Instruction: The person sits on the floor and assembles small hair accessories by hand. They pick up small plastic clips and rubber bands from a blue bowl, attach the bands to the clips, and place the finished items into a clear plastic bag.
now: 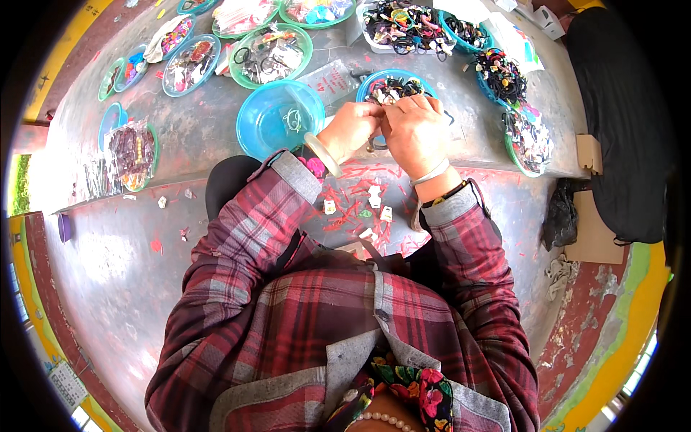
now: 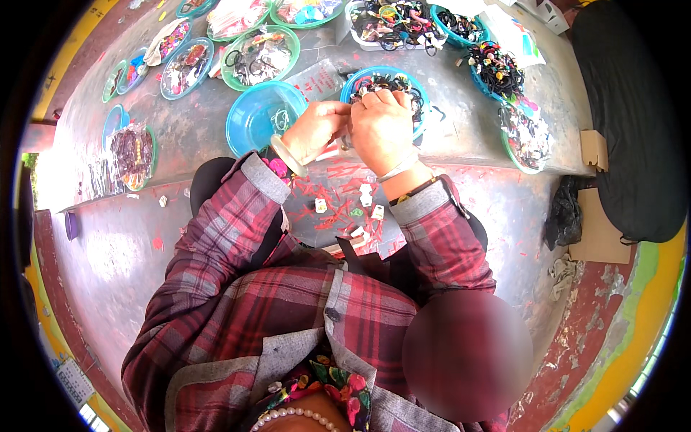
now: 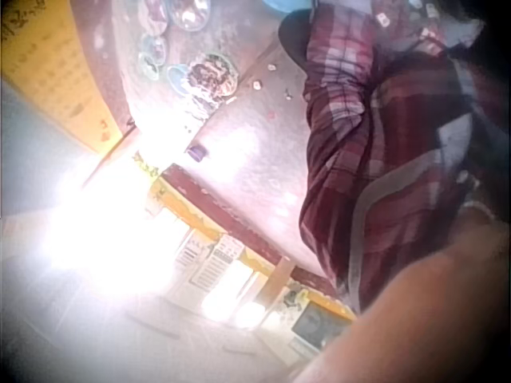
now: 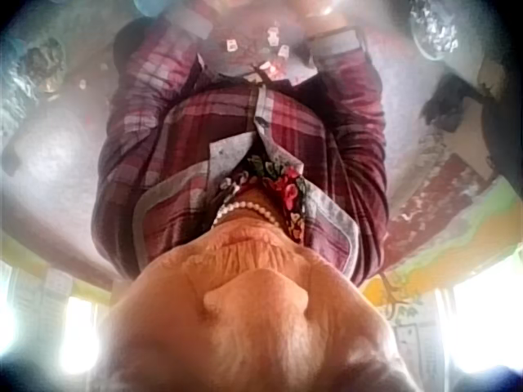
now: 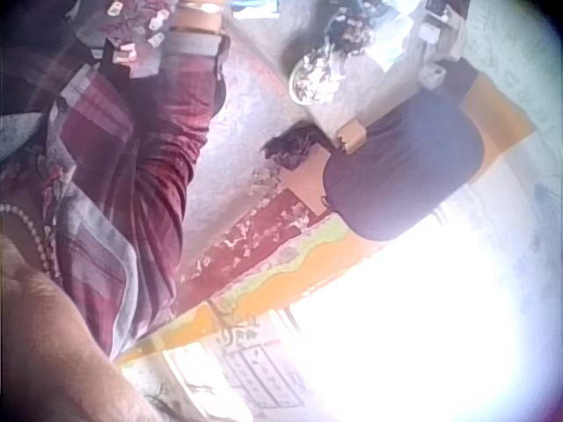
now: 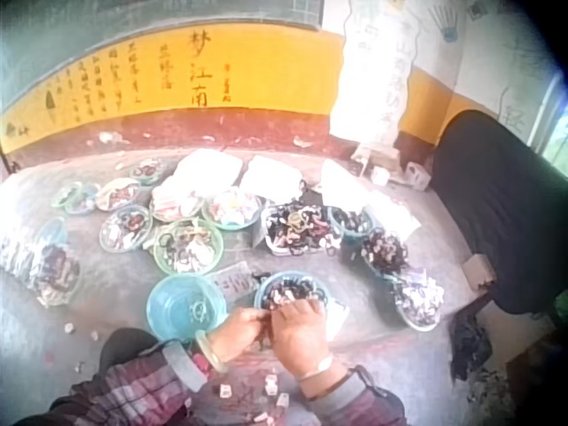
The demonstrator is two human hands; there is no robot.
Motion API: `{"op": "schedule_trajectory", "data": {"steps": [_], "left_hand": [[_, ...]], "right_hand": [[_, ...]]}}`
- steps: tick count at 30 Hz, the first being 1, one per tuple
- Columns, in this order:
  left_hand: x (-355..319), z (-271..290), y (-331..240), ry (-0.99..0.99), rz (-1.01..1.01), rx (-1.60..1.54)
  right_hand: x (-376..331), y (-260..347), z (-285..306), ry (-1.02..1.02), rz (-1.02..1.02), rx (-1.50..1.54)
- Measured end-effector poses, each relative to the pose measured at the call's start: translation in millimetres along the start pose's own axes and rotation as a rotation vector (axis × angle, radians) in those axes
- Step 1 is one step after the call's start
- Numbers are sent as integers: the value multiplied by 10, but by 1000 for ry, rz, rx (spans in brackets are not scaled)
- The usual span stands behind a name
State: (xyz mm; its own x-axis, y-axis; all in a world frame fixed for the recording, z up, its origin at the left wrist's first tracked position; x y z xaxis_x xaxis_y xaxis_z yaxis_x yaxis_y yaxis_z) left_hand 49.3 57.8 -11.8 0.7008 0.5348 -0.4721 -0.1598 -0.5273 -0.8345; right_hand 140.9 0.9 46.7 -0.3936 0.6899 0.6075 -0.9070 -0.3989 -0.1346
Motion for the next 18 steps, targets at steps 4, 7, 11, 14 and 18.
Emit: {"op": "schedule_trajectory", "data": {"steps": [4, 7, 11, 14, 18], "left_hand": [[68, 43, 39, -1, -121, 137], [52, 28, -2, -27, -181, 172], [57, 58, 2, -50, -206, 176], [61, 54, 8, -4, -184, 104], [52, 23, -25, 5, -139, 65]], "right_hand": [[-15, -41, 11, -51, -100, 63], [-1, -58, 29, -103, -131, 64], [7, -76, 26, -121, -198, 125], [-17, -138, 6, -112, -307, 250], [-149, -306, -120, -127, -560, 630]]}}
Point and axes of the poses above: each hand's wrist, its own x-axis towards the middle knuckle, its own z-axis out of the back of the hand, y = z × x, the point moved 4 cm from there along x, towards the middle knuckle, and after that the axes turned 14 degrees about z, right-handed, at the moved point
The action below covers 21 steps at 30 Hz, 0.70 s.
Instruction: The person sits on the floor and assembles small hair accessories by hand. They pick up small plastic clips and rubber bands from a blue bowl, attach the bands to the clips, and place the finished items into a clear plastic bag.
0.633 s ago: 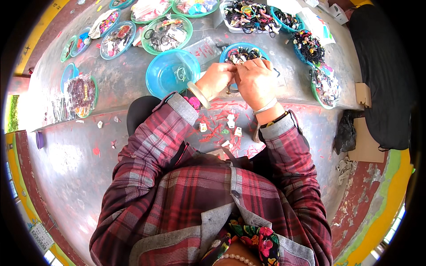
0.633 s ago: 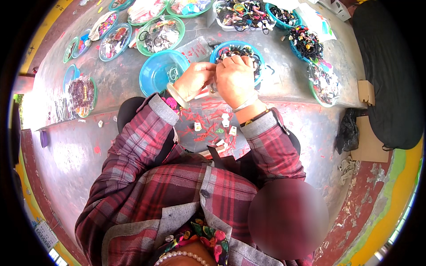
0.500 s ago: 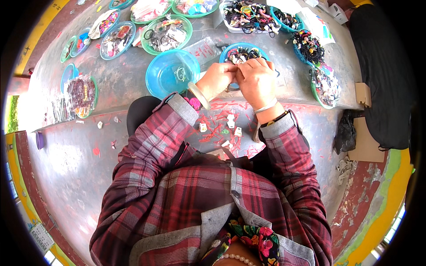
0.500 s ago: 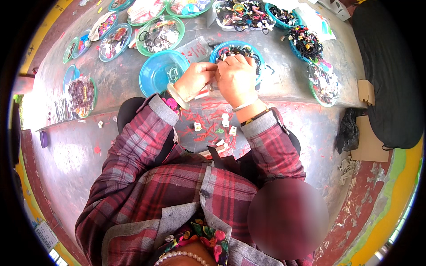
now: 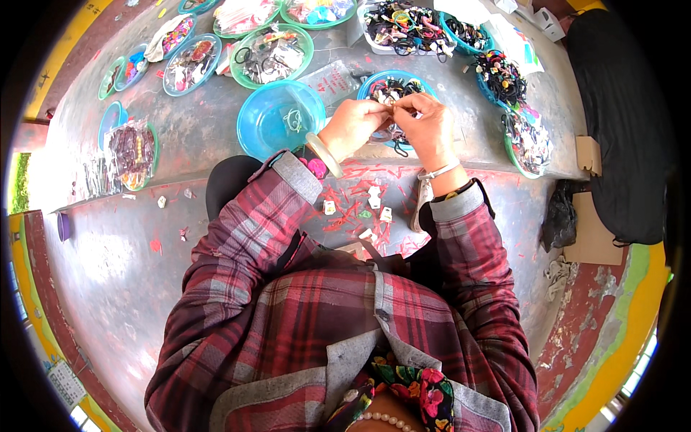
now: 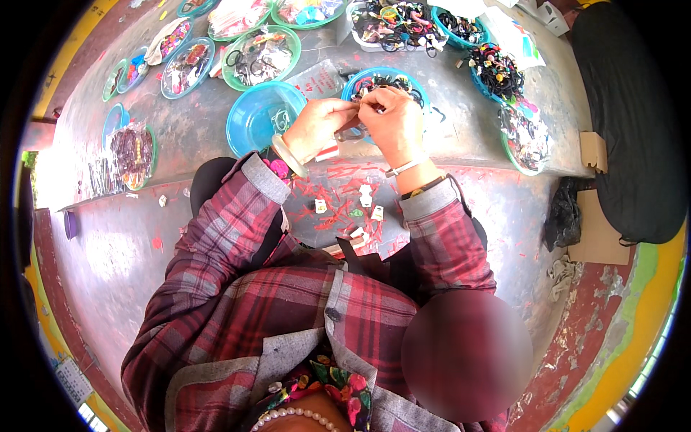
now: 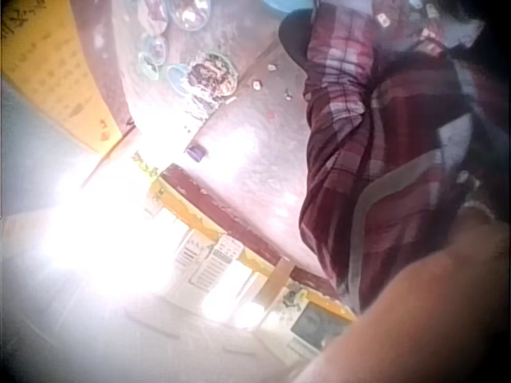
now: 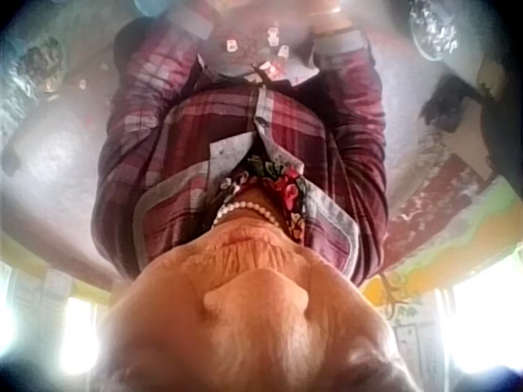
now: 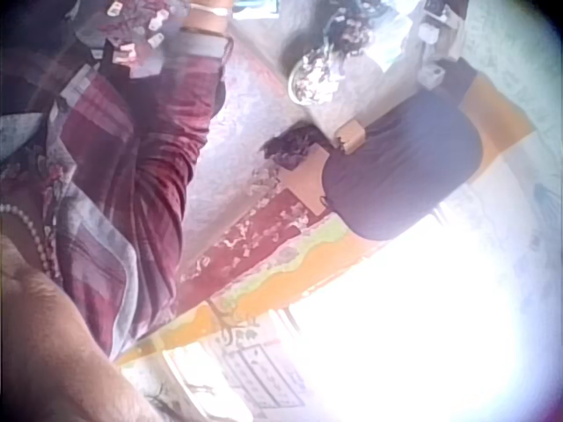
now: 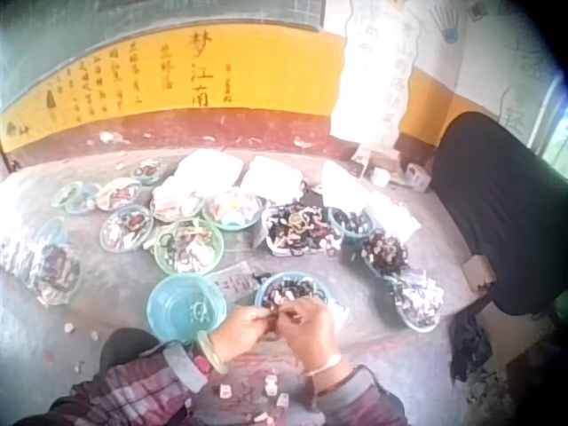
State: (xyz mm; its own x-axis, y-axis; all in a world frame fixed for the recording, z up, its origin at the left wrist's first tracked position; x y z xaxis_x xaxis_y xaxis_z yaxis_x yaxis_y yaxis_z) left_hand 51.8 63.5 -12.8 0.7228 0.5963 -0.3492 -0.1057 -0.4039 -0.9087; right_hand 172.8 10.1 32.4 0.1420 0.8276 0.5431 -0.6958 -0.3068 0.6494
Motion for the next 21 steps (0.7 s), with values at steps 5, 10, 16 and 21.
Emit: {"op": "schedule_trajectory", "data": {"steps": [5, 10, 16, 21], "left_hand": [[44, 41, 52, 78, 29, -205], [-19, 103, -45, 41, 45, -290], [-15, 352, -85, -101, 6, -366], [-24, 480, -110, -216, -63, -412]], "right_hand": [[-34, -191, -4, -12, -390, 433], [-13, -217, 139, -94, -399, 500], [-32, -180, 266, -236, -321, 657], [-91, -128, 285, -123, -242, 589]]}}
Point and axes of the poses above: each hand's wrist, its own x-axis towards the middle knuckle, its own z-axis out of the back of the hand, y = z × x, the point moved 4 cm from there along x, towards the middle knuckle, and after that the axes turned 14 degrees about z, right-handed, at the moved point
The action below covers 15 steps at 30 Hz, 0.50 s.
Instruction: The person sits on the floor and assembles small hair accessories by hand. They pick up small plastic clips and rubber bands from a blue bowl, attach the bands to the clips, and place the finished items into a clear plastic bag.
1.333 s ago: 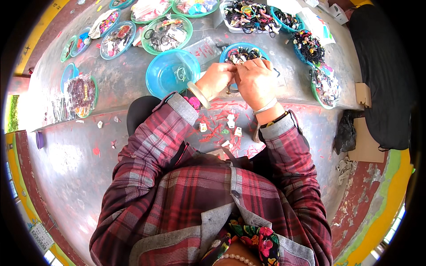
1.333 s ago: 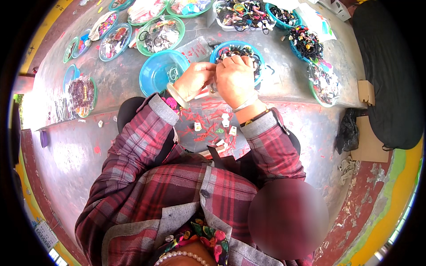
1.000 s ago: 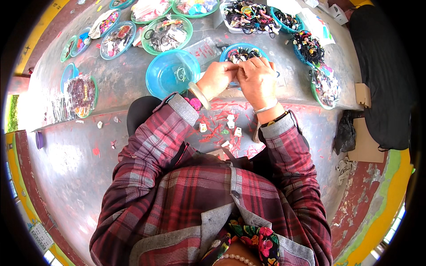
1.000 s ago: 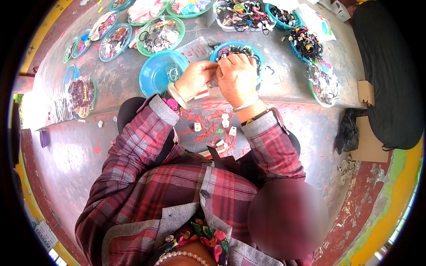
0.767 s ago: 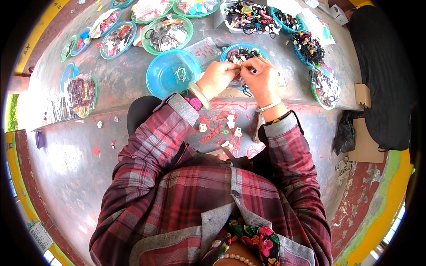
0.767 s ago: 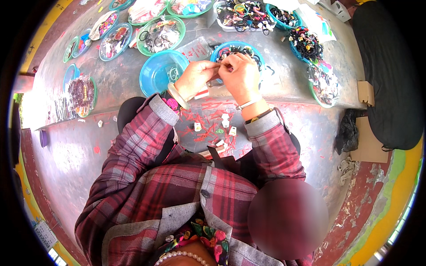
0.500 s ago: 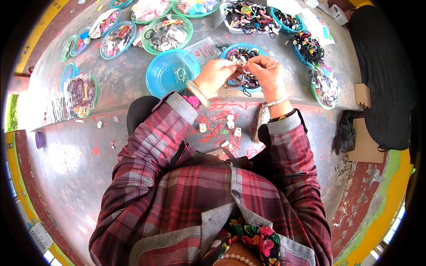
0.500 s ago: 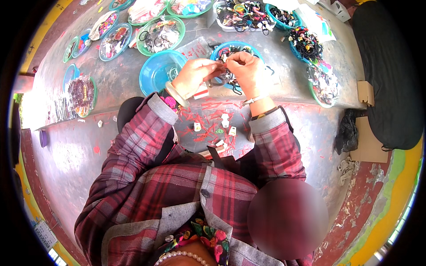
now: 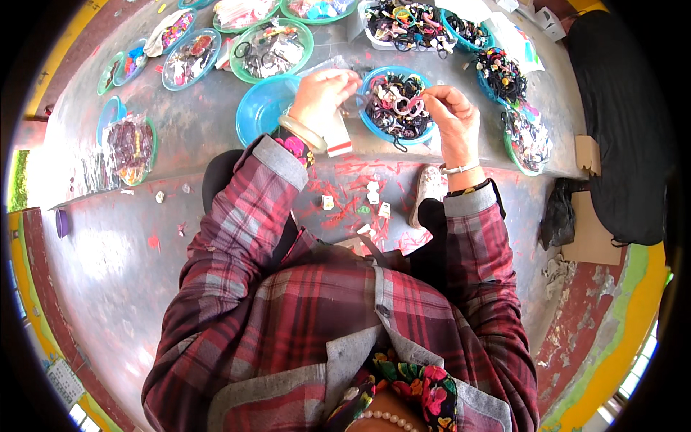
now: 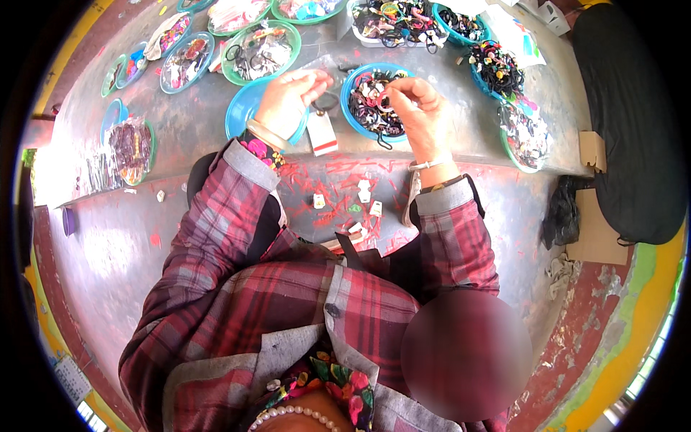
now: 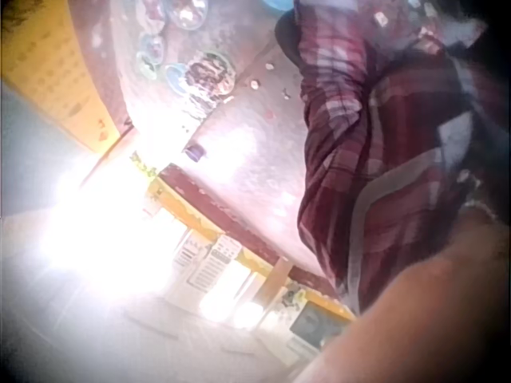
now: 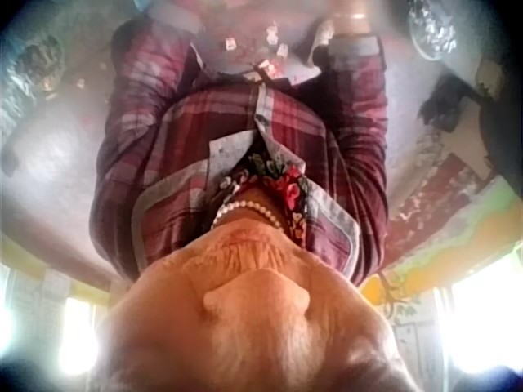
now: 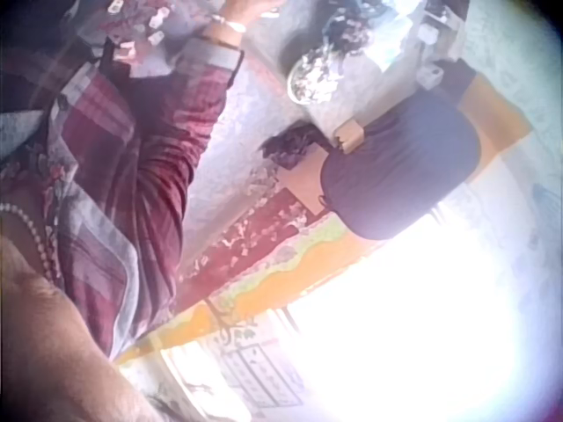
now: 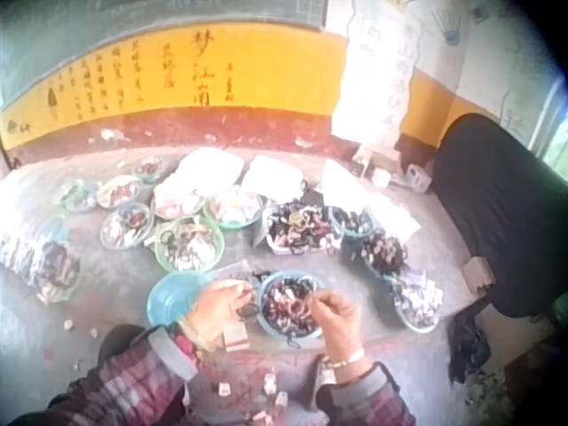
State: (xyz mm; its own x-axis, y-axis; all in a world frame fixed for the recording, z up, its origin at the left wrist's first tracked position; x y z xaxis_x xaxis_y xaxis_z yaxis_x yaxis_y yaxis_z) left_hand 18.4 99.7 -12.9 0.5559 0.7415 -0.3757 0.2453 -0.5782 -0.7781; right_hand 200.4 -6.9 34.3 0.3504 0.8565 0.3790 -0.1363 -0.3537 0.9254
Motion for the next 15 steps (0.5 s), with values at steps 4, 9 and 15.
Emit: {"op": "schedule_trajectory", "data": {"steps": [4, 9, 15], "left_hand": [[8, 46, -69, -7, -39, -12], [0, 33, -68, 32, -49, -28], [12, 27, -41, 63, -69, 32]], "right_hand": [[-134, 8, -234, 439, 148, -318], [-636, -473, -529, 863, 269, -596], [-1428, -1039, -703, 1380, 148, -931]]}}
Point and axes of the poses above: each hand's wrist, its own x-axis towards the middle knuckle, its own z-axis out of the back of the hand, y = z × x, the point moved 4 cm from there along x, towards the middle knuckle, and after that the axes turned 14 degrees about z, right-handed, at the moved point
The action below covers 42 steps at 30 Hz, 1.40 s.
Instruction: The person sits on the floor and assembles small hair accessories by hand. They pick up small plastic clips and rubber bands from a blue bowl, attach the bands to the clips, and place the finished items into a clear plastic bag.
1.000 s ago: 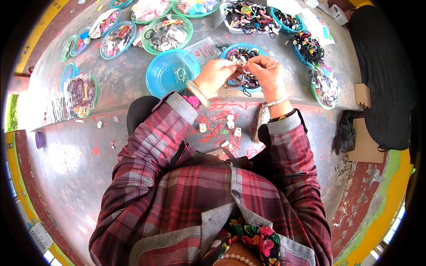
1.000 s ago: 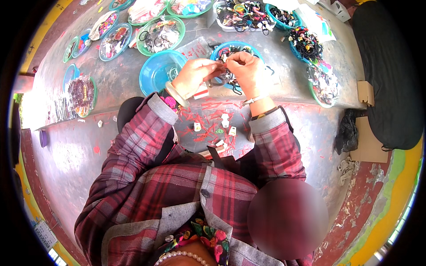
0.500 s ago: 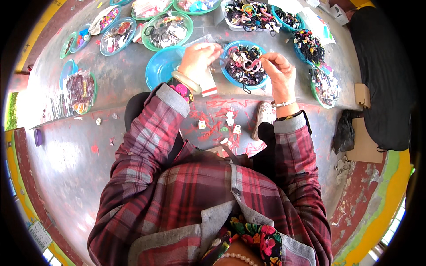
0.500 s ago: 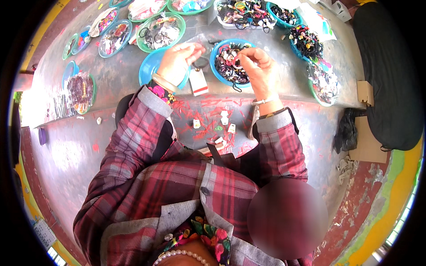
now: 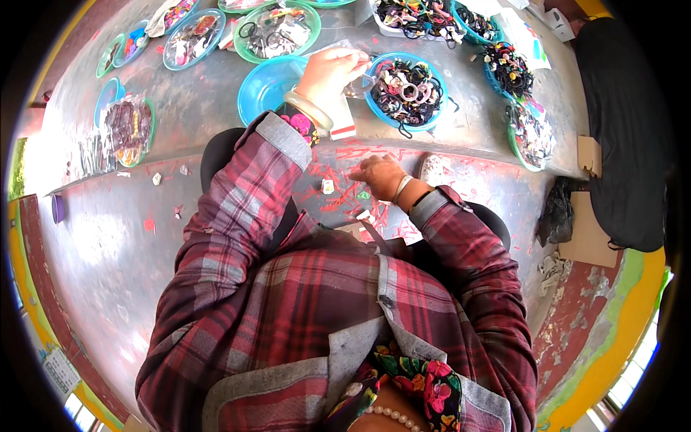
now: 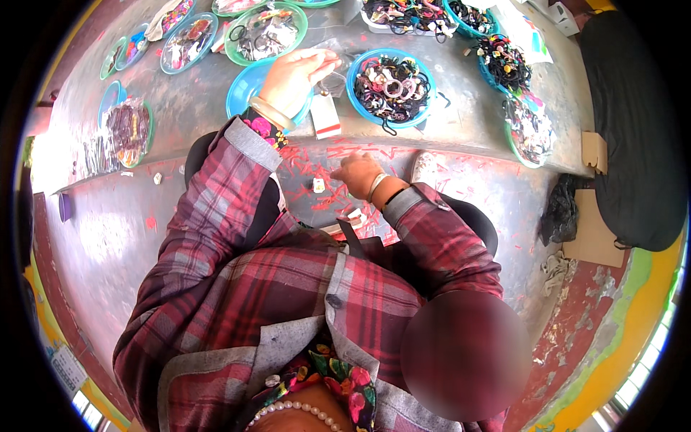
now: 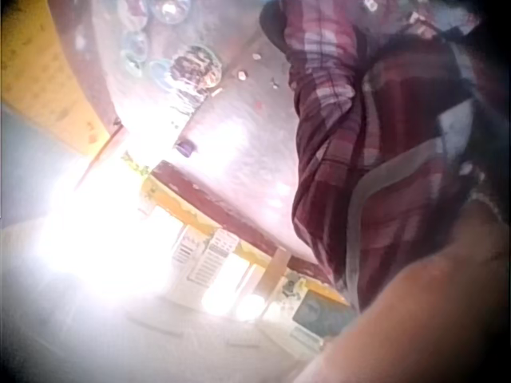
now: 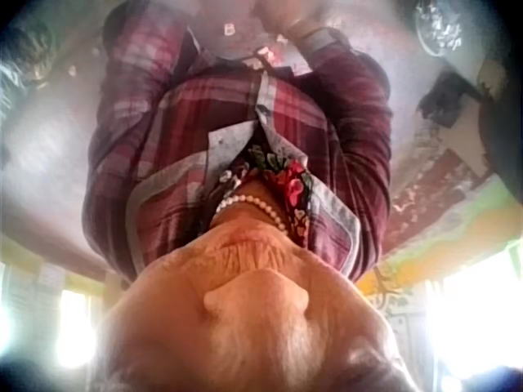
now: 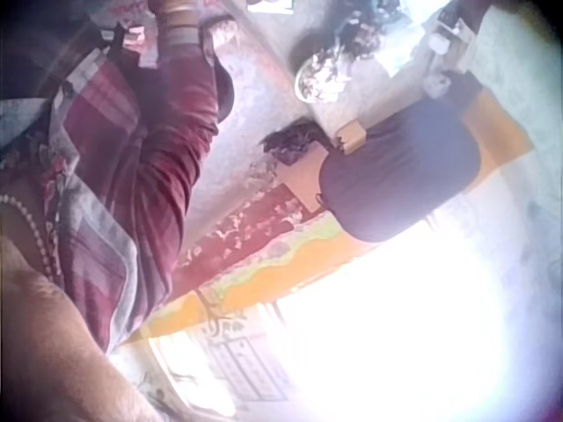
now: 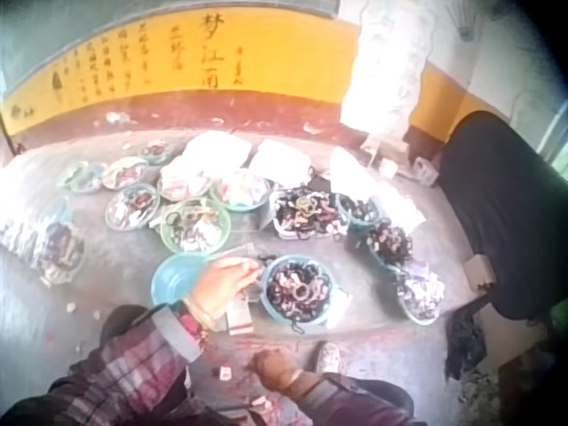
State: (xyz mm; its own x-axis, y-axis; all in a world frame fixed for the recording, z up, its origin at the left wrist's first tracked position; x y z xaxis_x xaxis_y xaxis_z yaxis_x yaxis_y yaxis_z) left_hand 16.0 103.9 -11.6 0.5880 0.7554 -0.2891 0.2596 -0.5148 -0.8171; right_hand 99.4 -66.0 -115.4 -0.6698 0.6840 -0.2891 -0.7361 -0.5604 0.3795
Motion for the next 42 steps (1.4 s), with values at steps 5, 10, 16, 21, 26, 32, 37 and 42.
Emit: {"op": "schedule_trajectory", "data": {"steps": [5, 10, 16, 21, 26, 32, 37, 42], "left_hand": [[-35, -32, -14, -11, -4, 36], [-53, -23, -23, -33, 13, 94], [20, 12, 36, -25, 42, 64], [10, -13, 46, -25, 51, 66], [3, -23, 32, -25, 49, 63], [38, -6, 95, -16, 73, 88], [-12, -87, 13, -5, 46, 94], [-3, 8, 62, 59, 39, -54]], "right_hand": [[-48, -5, 150, -23, -23, -51], [-110, 160, 620, -151, 148, 1247], [-101, -31, 249, 137, -16, 536], [-140, 70, 711, -178, 133, 1370], [-219, 134, 941, -398, 292, 1694], [-167, -118, 367, -154, 115, 1099], [-126, -484, 100, -237, -332, 1120], [-331, -408, 961, -641, -391, 1113]]}}
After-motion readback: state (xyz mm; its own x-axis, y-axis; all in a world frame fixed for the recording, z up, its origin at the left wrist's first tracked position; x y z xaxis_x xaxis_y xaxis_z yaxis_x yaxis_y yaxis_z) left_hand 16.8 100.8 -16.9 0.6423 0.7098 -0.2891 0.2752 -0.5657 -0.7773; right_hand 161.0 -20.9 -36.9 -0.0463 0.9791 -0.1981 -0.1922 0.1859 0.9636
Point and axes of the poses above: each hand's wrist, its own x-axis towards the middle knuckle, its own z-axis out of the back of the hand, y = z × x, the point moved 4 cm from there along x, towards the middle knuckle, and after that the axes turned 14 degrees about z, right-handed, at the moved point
